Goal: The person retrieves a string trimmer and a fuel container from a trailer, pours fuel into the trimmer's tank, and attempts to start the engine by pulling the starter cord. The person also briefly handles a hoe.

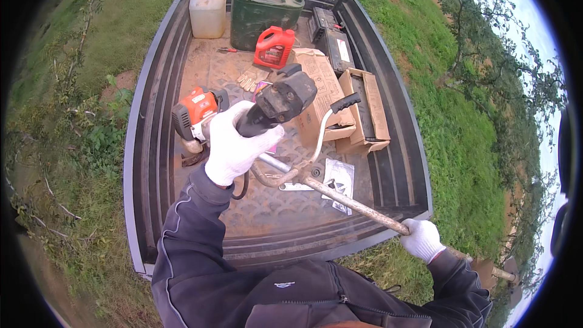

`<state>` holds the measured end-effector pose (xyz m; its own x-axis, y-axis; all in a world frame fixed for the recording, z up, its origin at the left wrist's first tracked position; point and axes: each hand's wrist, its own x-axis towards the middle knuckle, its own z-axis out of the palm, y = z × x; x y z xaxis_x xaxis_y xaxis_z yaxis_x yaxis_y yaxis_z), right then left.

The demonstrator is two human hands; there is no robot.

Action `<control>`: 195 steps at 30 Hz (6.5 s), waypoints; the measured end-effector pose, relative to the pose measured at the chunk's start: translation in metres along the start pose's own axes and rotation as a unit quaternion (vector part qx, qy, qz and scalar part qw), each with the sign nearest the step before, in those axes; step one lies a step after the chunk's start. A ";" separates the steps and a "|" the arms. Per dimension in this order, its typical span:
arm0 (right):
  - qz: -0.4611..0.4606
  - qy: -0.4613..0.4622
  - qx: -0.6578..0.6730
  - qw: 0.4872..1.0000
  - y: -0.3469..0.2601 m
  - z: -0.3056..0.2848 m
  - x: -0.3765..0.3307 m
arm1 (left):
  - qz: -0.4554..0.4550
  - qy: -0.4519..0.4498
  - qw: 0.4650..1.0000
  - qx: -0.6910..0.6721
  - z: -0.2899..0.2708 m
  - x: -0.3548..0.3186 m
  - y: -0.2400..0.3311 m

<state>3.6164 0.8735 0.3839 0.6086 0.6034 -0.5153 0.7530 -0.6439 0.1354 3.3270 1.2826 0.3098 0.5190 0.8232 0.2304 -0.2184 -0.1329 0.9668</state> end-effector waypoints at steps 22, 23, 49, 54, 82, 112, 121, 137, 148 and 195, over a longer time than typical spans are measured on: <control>-0.038 0.272 0.182 0.944 0.188 0.331 -0.234 | 0.425 -0.183 0.840 0.284 0.216 -0.366 0.256; -0.056 0.275 0.188 0.941 0.197 0.350 -0.239 | 0.429 -0.189 0.834 0.291 0.226 -0.390 0.267; -0.213 0.039 -0.049 0.975 0.174 0.646 -0.530 | -0.050 0.002 0.944 0.325 0.062 -0.934 0.137; -0.218 -0.073 -0.102 0.968 0.142 0.698 -0.545 | -0.156 0.028 0.938 0.307 0.008 -1.029 0.064; -0.343 -0.247 -0.088 0.902 0.038 0.855 -0.369 | -0.285 0.095 0.884 0.359 -0.021 -1.165 -0.065; -0.200 -0.215 0.068 0.954 0.026 1.028 -0.272 | -0.179 0.010 0.909 0.376 0.034 -1.303 -0.299; -0.157 -0.293 0.186 0.925 0.032 0.998 -0.337 | -0.283 -0.015 0.865 0.415 0.102 -1.310 -0.380; -0.376 -0.376 0.129 0.837 -0.073 0.993 -0.441 | -0.523 -0.016 0.801 0.290 -0.039 -1.271 -0.412; -0.201 -0.402 0.141 0.882 0.010 0.987 -0.430 | -0.578 -0.033 0.610 0.541 -0.186 -1.248 -0.547; -0.197 -0.325 0.479 0.791 0.018 0.725 -0.418 | -0.592 0.324 0.673 -0.302 0.234 -1.214 -0.319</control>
<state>3.1939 0.2685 -0.0116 -0.1175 0.6774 -0.7262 0.1268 -0.7151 -0.6875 2.9598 0.1967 -0.2518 0.1975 0.2484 -0.9483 -0.3663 0.9160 0.1636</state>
